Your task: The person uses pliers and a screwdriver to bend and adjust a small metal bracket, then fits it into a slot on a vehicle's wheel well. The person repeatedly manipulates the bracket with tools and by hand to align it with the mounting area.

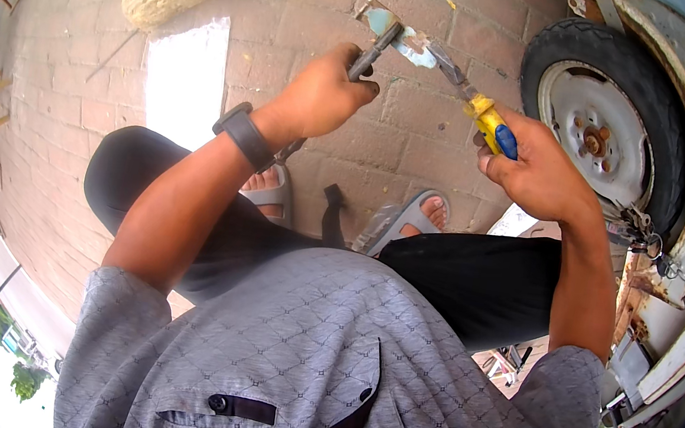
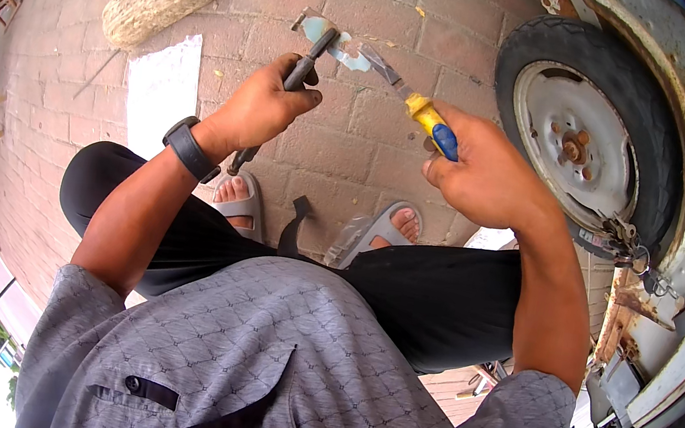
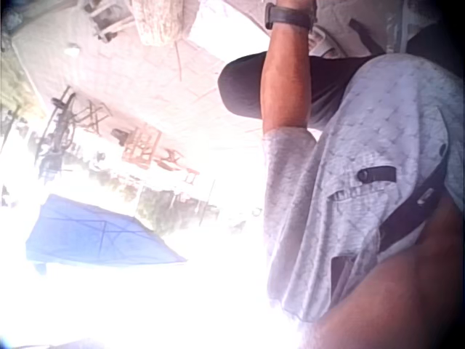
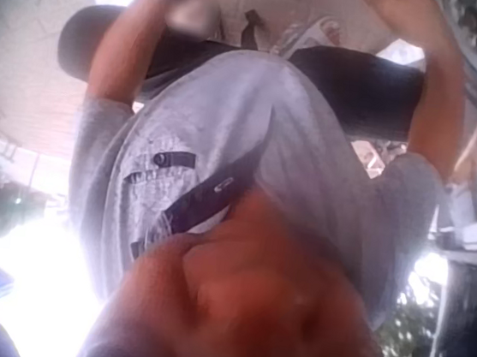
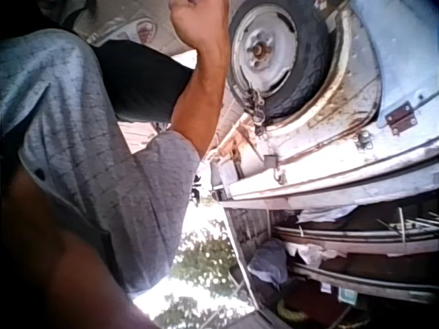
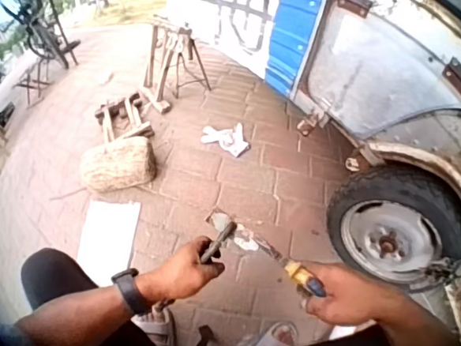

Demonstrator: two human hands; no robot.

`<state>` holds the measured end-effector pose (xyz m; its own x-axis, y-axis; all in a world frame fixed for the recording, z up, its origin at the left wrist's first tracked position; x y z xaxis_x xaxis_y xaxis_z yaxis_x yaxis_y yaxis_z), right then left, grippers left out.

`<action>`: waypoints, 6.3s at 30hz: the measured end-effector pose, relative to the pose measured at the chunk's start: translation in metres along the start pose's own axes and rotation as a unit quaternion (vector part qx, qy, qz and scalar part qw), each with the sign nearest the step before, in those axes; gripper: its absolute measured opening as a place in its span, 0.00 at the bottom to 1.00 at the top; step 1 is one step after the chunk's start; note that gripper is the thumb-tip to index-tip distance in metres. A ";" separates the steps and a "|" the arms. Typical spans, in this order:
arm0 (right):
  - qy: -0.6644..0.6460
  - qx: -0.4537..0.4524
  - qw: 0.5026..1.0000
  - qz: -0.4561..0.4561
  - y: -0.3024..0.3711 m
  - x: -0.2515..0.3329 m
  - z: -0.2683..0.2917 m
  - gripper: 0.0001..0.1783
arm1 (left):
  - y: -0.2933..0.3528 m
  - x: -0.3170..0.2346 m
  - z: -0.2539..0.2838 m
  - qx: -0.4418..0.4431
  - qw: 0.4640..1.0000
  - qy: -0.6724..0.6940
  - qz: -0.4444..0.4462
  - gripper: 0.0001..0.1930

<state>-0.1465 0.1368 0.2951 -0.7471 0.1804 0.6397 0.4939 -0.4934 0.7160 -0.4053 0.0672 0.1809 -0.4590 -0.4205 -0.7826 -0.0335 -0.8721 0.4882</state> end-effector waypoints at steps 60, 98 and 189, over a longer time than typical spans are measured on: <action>-0.002 -0.095 0.994 0.050 -0.011 -0.001 -0.027 0.21 | -0.004 0.001 -0.004 -0.131 0.989 -0.074 0.004 0.20; 0.096 -0.065 0.992 0.039 -0.006 -0.009 -0.021 0.15 | 0.007 0.007 -0.015 -0.073 0.973 -0.208 -0.060 0.16; -0.168 0.216 0.960 -0.051 0.014 -0.016 -0.046 0.47 | 0.038 -0.011 0.038 0.032 0.888 -0.385 -0.251 0.19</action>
<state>-0.1482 0.0877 0.2826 -0.6514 0.5092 0.5624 0.6186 -0.0727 0.7823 -0.4355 0.0484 0.2228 -0.8419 0.3330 -0.4246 -0.4435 -0.8753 0.1930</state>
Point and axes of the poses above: each hand's wrist, its own y-axis away from the middle knuckle, its own z-axis out of the back of the hand, x = y × z, the point moved 2 cm from there along -y, towards the middle knuckle, and after that the axes turned 8 degrees about -y, right-handed, at the moved point
